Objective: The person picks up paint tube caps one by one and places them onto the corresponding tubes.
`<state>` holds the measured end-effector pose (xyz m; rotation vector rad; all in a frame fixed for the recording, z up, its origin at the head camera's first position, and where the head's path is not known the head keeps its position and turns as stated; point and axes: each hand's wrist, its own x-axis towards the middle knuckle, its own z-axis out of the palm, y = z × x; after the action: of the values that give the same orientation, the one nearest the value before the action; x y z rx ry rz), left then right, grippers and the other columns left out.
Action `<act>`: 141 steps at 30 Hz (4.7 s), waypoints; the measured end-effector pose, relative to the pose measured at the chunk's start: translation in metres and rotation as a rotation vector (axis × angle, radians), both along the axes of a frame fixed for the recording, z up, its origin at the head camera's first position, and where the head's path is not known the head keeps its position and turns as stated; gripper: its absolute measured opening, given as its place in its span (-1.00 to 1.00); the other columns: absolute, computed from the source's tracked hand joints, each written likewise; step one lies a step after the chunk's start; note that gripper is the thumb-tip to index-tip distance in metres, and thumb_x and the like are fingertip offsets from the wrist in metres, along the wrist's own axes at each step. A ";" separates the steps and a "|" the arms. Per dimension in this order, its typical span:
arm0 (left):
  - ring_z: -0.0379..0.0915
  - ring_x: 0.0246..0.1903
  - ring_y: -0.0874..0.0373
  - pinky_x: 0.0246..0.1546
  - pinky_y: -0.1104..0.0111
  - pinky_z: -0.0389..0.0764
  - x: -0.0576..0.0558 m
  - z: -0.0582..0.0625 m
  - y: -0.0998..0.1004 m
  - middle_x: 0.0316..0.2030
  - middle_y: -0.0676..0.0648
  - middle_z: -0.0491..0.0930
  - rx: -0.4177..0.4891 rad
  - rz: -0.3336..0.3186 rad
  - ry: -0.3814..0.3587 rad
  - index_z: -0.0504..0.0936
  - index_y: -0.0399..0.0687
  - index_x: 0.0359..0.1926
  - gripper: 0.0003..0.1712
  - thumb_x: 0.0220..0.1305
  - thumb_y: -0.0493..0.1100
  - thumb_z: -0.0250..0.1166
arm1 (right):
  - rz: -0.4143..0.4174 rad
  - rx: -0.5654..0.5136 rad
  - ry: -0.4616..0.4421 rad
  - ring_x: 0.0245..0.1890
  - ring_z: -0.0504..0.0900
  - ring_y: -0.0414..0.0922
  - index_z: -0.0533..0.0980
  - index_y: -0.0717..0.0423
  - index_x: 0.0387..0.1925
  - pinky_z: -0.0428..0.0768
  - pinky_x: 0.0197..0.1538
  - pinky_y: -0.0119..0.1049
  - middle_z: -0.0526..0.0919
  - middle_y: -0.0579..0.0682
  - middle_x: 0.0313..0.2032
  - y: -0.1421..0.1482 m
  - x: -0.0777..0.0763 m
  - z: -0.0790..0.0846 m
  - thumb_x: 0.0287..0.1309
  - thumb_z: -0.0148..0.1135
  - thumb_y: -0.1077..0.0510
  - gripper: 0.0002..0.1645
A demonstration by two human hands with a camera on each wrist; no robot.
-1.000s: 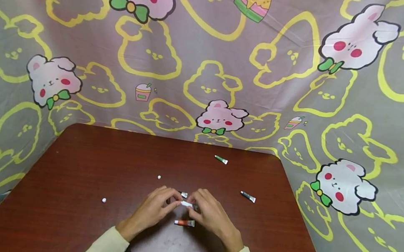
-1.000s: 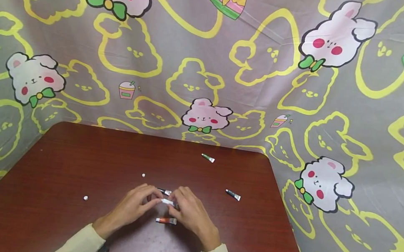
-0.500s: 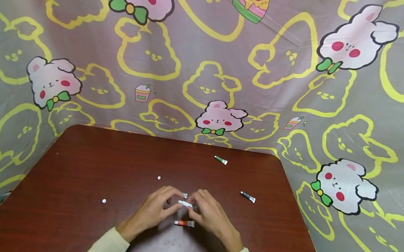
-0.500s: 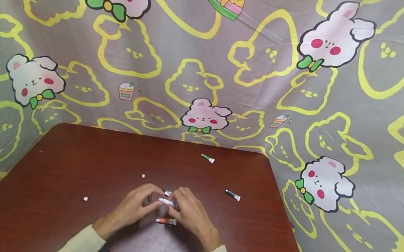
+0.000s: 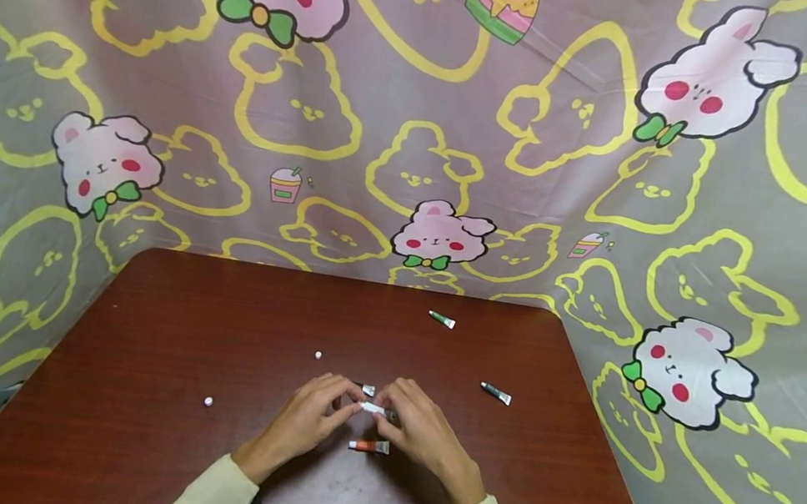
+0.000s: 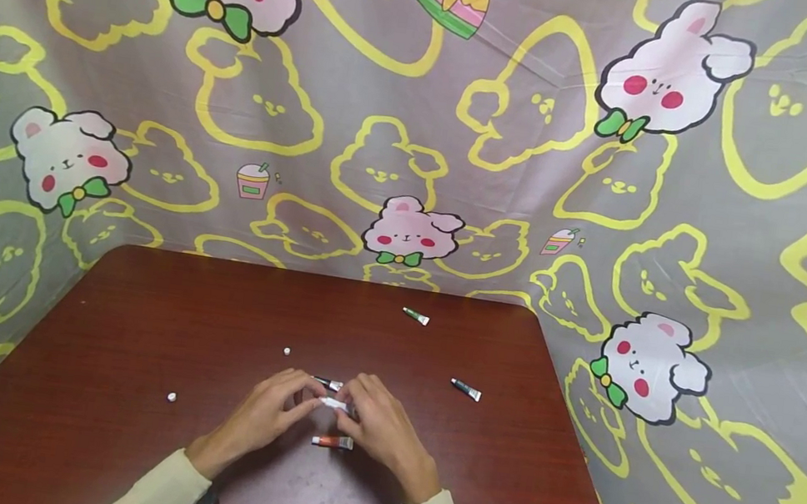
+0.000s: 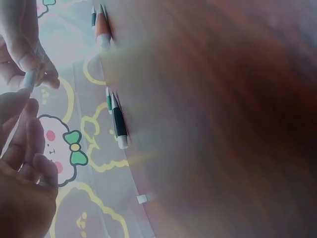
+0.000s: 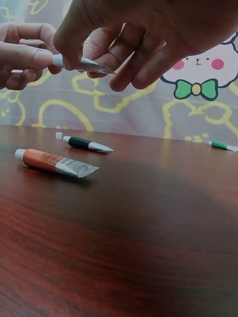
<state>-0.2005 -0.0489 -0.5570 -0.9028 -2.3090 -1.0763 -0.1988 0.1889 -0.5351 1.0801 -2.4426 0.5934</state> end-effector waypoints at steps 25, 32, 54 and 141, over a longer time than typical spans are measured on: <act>0.53 -0.33 0.27 -0.28 0.44 0.57 0.002 0.005 0.002 -0.25 0.14 0.72 -0.030 0.026 -0.015 0.76 0.10 -0.10 -0.74 0.25 -0.18 0.64 | 0.014 -0.014 0.012 -0.23 0.59 -0.22 0.61 0.04 -0.19 0.61 -0.13 -0.36 0.64 -0.15 -0.24 0.001 0.001 0.001 0.16 0.56 0.24 -0.73; 0.54 -0.33 0.27 -0.26 0.43 0.56 0.003 0.006 0.003 -0.29 0.18 0.70 -0.048 0.046 -0.043 0.77 0.14 -0.11 -0.82 0.32 -0.11 0.59 | 0.001 -0.014 -0.008 -0.20 0.60 -0.22 0.61 0.05 -0.17 0.62 -0.11 -0.34 0.64 -0.15 -0.23 0.001 0.003 0.003 0.17 0.55 0.25 -0.74; 0.54 -0.32 0.28 -0.25 0.40 0.56 0.003 0.009 0.004 -0.29 0.19 0.71 -0.061 0.056 -0.074 0.77 0.14 -0.12 -0.83 0.33 -0.08 0.58 | -0.004 -0.025 -0.019 -0.22 0.57 -0.23 0.63 0.06 -0.16 0.61 -0.13 -0.36 0.64 -0.14 -0.23 0.002 0.003 0.002 0.18 0.56 0.24 -0.74; 0.46 -0.37 0.29 -0.24 0.31 0.47 -0.005 0.004 -0.079 -0.43 0.28 0.64 -0.212 0.242 -0.025 0.76 0.20 -0.21 -0.76 0.20 -0.18 0.64 | 0.014 0.160 -0.049 -0.24 0.57 -0.21 0.64 0.02 -0.20 0.61 -0.15 -0.36 0.63 -0.13 -0.26 -0.033 -0.014 -0.017 0.28 0.56 0.12 -0.80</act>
<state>-0.2050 -0.1278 -0.5534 -0.6632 -2.5096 -0.7576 -0.2128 0.1560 -0.5520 1.1582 -2.5629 0.4395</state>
